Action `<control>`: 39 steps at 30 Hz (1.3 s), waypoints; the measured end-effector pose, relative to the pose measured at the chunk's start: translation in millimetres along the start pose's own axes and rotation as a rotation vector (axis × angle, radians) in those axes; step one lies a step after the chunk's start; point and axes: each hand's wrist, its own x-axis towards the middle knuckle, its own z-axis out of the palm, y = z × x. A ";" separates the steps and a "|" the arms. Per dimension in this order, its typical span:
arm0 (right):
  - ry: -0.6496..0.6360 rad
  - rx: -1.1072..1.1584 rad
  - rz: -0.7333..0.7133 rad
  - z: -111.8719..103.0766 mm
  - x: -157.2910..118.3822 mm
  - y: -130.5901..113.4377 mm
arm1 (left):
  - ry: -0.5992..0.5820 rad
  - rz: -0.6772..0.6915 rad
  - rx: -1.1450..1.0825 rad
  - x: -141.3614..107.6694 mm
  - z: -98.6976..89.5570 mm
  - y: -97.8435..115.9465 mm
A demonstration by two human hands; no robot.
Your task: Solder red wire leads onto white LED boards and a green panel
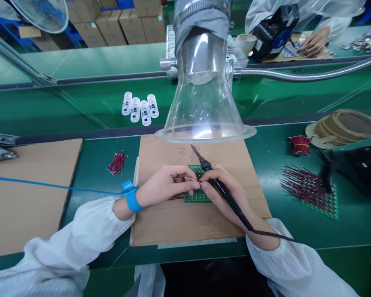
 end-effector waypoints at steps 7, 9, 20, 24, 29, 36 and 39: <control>0.021 -0.049 -0.101 -4.0 -4.4 9.0 | -0.072 -0.096 0.078 1.5 -14.3 10.1; 0.028 -0.089 -0.058 -9.3 -8.4 9.0 | 0.008 -0.096 0.203 1.4 -23.0 13.0; 0.158 -0.113 0.221 -29.4 -52.0 28.2 | 0.100 0.136 0.711 5.6 -42.0 -8.6; 0.194 0.035 0.211 -33.5 -54.1 31.3 | 0.021 0.150 0.675 0.0 -41.8 0.1; 0.306 0.110 0.225 -29.0 -48.9 29.8 | 0.035 0.185 0.753 -3.0 -34.2 6.5; 0.253 0.010 0.283 -26.1 -44.3 29.8 | 0.150 0.212 0.843 12.6 -30.3 -4.0; 0.231 -0.005 0.282 -27.1 -46.0 30.9 | 0.161 0.211 0.850 15.3 -31.6 -7.4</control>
